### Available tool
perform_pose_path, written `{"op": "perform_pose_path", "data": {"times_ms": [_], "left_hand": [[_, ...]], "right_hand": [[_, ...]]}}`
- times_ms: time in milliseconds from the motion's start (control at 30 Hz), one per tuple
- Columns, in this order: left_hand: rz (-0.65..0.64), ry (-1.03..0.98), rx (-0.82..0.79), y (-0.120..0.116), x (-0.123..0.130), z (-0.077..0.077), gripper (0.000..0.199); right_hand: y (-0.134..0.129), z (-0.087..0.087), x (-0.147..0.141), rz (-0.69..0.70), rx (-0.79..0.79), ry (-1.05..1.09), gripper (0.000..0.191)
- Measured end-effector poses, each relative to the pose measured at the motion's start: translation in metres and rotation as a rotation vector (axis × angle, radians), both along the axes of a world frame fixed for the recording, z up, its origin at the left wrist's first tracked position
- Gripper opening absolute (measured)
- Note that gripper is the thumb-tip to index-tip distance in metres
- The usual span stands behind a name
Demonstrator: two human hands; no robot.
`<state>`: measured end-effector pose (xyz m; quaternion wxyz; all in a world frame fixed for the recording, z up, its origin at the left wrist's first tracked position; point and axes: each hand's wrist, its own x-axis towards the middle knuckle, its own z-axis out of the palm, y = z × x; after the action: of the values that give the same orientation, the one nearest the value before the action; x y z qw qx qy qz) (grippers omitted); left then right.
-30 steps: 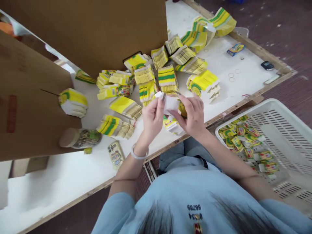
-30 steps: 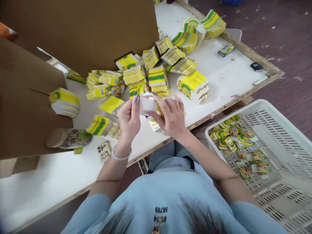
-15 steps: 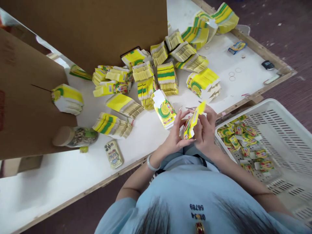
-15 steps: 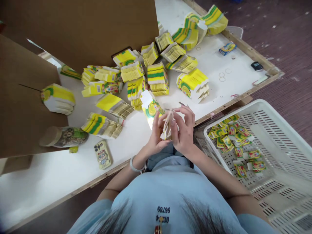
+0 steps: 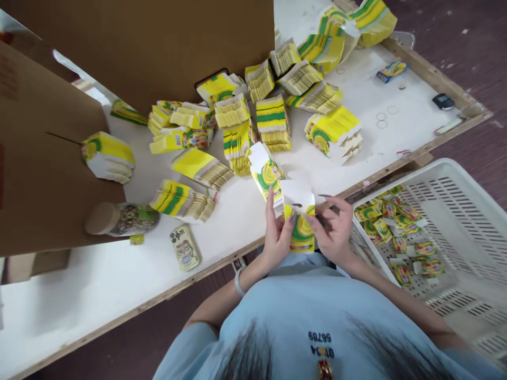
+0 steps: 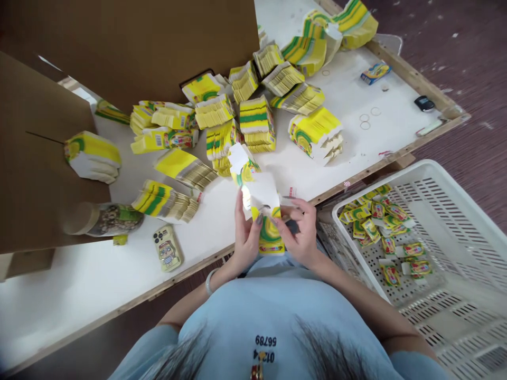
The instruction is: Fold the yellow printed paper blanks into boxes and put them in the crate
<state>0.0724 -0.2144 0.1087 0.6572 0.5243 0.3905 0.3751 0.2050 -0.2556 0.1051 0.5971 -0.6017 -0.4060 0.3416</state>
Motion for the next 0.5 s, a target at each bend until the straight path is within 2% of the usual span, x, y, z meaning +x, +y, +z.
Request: {"op": "perform_pose_path", "data": {"times_ms": [67, 100, 233, 300, 400, 500], "left_hand": [[0.002, -0.011, 0.0, -0.009, -0.006, -0.006, 0.084], [-0.034, -0.004, -0.007, -0.012, -0.009, -0.008, 0.081], [-0.229, 0.034, -0.109, -0.013, -0.025, -0.009, 0.049], [-0.288, 0.027, -0.146, -0.01, -0.029, -0.005, 0.044], [-0.354, 0.038, -0.145, -0.008, -0.03, 0.0, 0.046], [-0.321, 0.027, -0.115, -0.009, -0.027, 0.0, 0.056]], "right_hand": [[-0.01, -0.001, 0.004, 0.07, -0.035, -0.016, 0.045], [-0.014, -0.001, 0.006, 0.109, -0.063, -0.001, 0.042], [-0.023, 0.002, 0.02, 0.266, -0.215, 0.16, 0.037], [-0.025, 0.004, 0.026, 0.318, -0.254, 0.187, 0.038], [-0.027, 0.009, 0.031, 0.348, -0.245, 0.11, 0.038], [-0.03, 0.013, 0.034, 0.271, -0.168, 0.0, 0.027]]}}
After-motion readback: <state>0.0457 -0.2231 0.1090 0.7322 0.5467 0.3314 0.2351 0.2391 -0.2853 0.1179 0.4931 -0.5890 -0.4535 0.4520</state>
